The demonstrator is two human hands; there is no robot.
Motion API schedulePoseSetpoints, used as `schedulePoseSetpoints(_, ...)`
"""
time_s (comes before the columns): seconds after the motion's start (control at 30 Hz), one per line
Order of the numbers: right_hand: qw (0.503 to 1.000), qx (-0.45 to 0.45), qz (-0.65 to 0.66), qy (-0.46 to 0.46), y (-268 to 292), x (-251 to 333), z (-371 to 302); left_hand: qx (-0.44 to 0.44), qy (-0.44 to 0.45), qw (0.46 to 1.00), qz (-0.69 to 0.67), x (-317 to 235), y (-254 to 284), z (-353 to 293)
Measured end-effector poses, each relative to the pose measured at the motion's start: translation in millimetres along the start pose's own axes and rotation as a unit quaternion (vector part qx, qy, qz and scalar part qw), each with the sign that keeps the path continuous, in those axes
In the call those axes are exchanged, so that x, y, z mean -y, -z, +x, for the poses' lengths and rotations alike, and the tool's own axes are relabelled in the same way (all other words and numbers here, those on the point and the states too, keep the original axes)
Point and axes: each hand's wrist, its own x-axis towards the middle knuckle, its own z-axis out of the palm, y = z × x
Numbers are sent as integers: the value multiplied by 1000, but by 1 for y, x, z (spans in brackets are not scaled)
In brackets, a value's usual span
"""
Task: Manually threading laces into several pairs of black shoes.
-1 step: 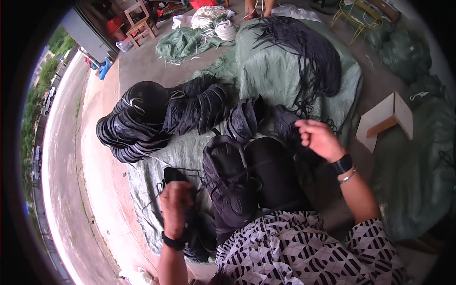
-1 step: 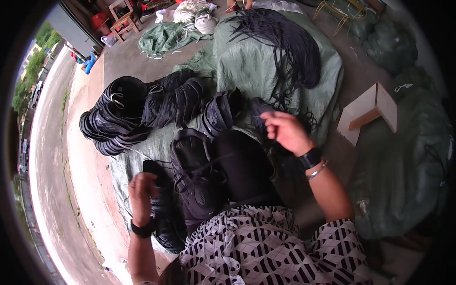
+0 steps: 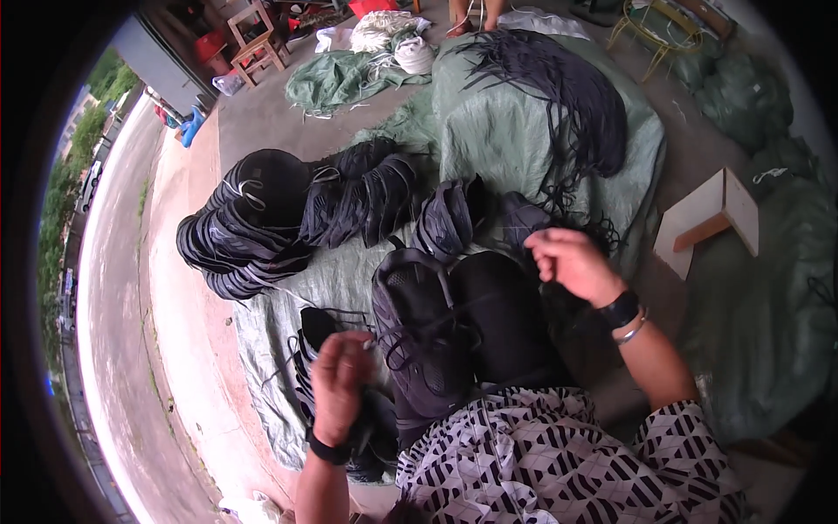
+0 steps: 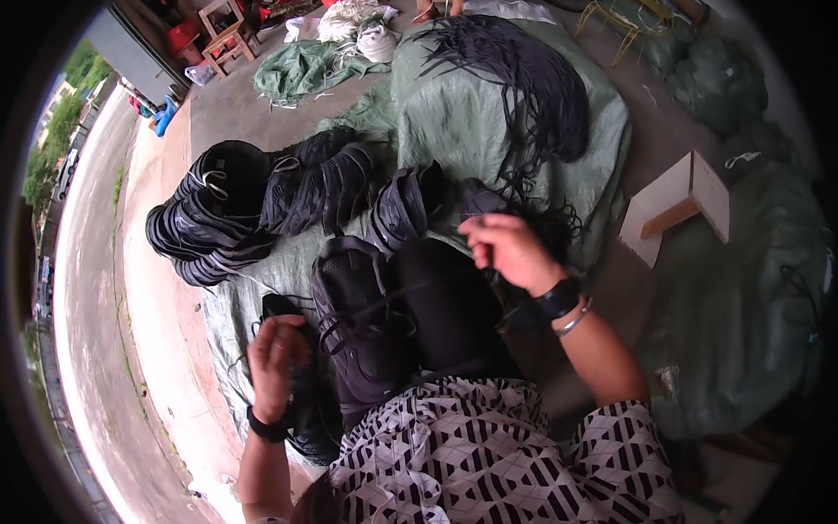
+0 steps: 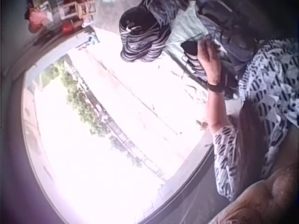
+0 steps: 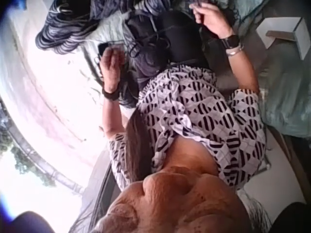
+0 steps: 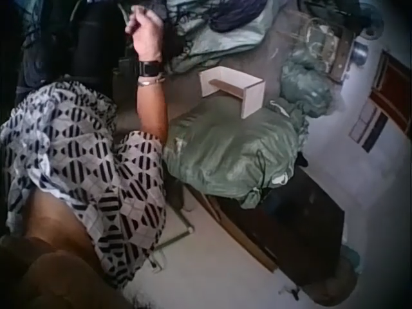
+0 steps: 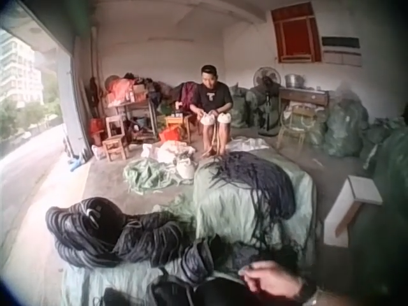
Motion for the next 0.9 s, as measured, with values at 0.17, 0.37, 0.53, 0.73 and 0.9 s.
schedulePoseSetpoints(0.17, 935, 125, -330, 22, -85, -28, -25, 70, -192, 903, 379, -11, -39, -3)
schedulePoseSetpoints(0.37, 714, 203, -619, 257, -87, -65, -43, 9, -267, 851, 452, -2, -36, 4)
schedulePoseSetpoints(0.53, 686, 250, -624, 279, -82, -65, -46, -26, -265, 825, 499, 21, -18, 2)
schedulePoseSetpoints(0.73, 792, 148, -489, 334, -85, -52, -35, -120, -230, 892, 371, 34, -21, 5)
schedulePoseSetpoints(0.9, 898, 8, -403, 175, -99, -32, -20, -100, -226, 952, 180, 30, -35, 22)
